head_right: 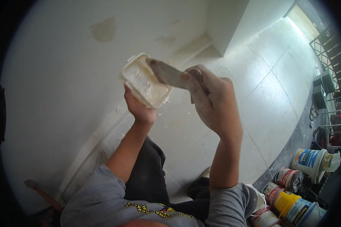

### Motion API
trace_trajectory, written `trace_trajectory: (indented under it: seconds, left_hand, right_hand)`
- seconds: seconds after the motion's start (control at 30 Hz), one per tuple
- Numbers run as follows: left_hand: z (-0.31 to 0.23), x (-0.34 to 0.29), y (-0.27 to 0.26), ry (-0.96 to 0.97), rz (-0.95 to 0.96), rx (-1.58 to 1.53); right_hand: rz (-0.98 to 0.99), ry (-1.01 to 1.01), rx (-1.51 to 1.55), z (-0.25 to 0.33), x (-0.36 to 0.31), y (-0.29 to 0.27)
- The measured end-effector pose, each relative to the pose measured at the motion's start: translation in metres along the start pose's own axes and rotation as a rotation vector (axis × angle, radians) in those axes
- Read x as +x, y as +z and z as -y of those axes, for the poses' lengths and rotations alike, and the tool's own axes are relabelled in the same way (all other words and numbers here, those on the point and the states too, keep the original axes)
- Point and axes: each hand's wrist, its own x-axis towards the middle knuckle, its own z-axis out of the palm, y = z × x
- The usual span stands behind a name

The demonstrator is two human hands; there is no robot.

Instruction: The person applies putty from a container to a wall using a putty knife, smoothing it over holes or cracks.

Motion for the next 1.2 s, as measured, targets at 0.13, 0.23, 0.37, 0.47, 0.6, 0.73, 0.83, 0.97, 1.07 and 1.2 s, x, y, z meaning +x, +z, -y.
trace_trajectory:
  seconds: [0.13, 0.23, 0.37, 0.47, 0.6, 0.73, 0.83, 0.97, 1.07, 1.2]
  left_hand:
    - [-0.021, 0.002, -0.057, 0.122, -0.063, 0.059]
    - [-0.038, 0.008, -0.079, 0.151, -0.173, 0.060]
    - [-0.031, 0.018, -0.111, 0.355, -0.260, 0.074]
    - [-0.019, 0.018, -0.119, 0.427, -0.120, 0.164]
    - [-0.010, 0.018, -0.145, 0.278, -0.182, 0.046]
    - [0.006, 0.028, -0.186, 0.335, -0.012, 0.365]
    - [-0.014, 0.030, -0.121, 0.196, 0.018, 0.238]
    - [-0.040, 0.031, -0.136, 0.134, -0.095, 0.228]
    - [-0.049, 0.035, -0.132, 0.163, -0.189, 0.190]
    - [-0.062, 0.037, -0.120, 0.132, -0.159, 0.156]
  right_hand:
    - [0.219, -0.169, 0.022, 0.024, 0.027, 0.016]
    - [0.414, -0.330, -0.069, 0.039, 0.054, 0.034]
    - [0.540, -0.481, -0.172, 0.085, 0.102, 0.036]
    - [0.548, -0.595, -0.238, 0.114, 0.136, 0.044]
    - [0.620, -0.643, -0.206, 0.094, 0.143, 0.060]
    - [0.719, -0.585, -0.094, 0.030, 0.129, 0.072]
    - [0.706, -0.449, 0.042, -0.024, 0.115, 0.081]
    - [0.678, -0.288, 0.176, -0.033, 0.105, 0.095]
    - [0.649, -0.352, 0.192, -0.036, 0.105, 0.103]
    - [0.670, -0.250, 0.270, -0.038, 0.106, 0.113]
